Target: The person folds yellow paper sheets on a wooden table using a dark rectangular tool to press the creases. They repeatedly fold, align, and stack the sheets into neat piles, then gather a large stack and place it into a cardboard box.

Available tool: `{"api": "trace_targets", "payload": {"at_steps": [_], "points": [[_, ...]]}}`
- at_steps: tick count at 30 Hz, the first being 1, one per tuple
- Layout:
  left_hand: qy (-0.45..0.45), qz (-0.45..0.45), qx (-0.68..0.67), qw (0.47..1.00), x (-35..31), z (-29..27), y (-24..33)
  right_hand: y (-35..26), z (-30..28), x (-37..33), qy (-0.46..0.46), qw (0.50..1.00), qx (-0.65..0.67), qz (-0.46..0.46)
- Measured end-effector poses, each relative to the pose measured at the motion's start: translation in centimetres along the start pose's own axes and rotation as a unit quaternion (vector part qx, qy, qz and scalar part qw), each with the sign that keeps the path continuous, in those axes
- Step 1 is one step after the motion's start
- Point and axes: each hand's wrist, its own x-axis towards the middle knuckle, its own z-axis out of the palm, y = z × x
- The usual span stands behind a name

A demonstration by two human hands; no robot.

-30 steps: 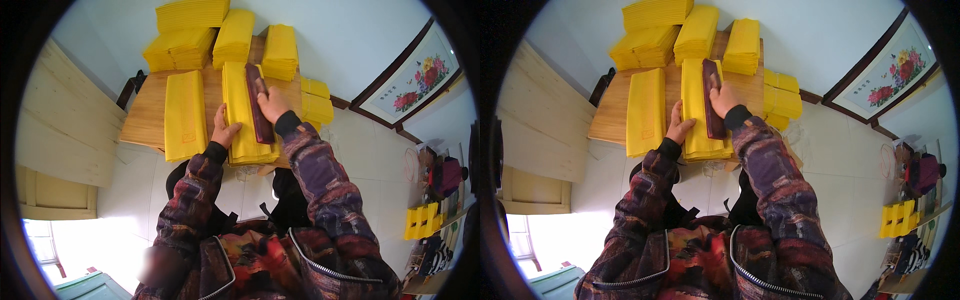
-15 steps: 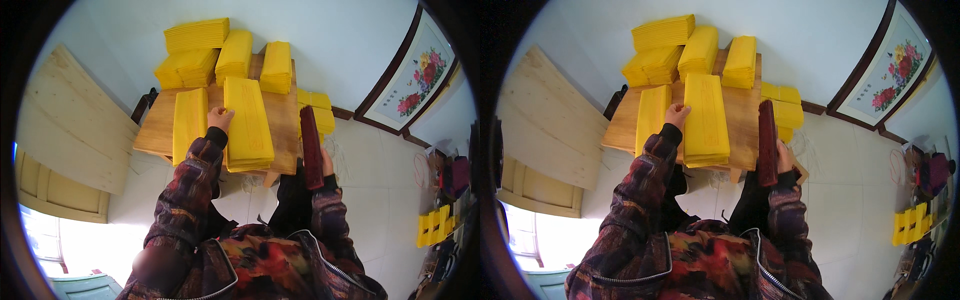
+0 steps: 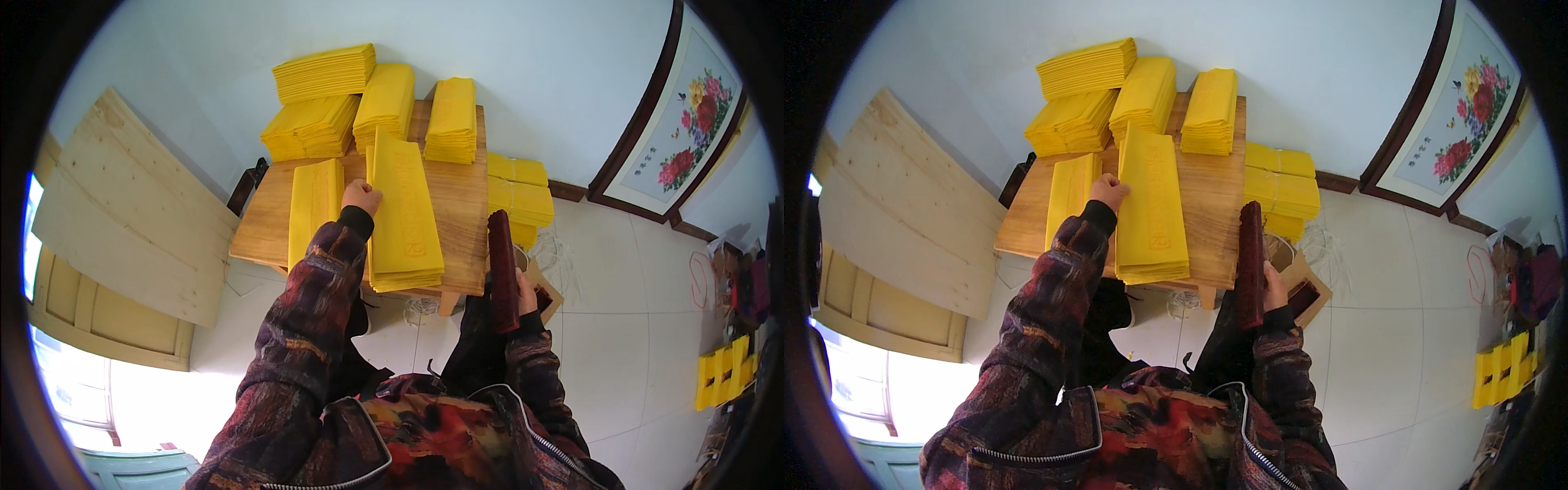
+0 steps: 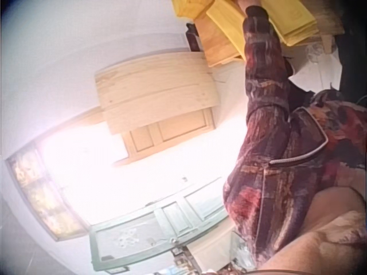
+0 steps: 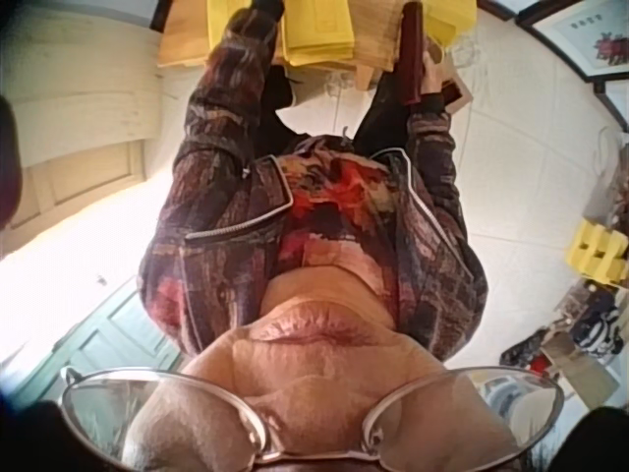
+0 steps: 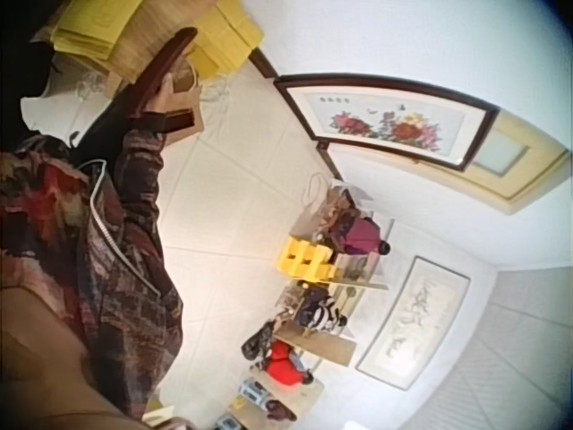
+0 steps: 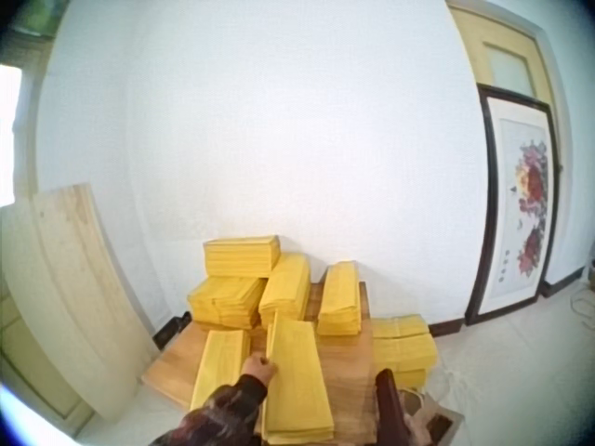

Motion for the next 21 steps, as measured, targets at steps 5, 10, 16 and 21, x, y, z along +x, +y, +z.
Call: {"api": "trace_targets", "payload": {"at_steps": [5,10,16,21], "points": [[0.014,0.007,-0.047,0.999,0.1,-1.0,-0.6,0.6,-1.1,0.4,0.045,0.999,-0.027,0.008],[-0.027,-0.068,-0.202,0.977,0.3,-4.2,-3.0,-0.3,-0.5,-0.6,0.011,0.998,-0.054,0.005],[-0.024,-0.089,-0.316,0.944,-0.6,-10.0,-7.3,-1.8,1.2,-1.5,0.057,0.995,-0.001,0.078],[-0.033,-0.064,-0.329,0.941,0.3,-13.8,-12.0,-2.4,2.8,-2.2,0.054,0.994,-0.083,0.035]]}}
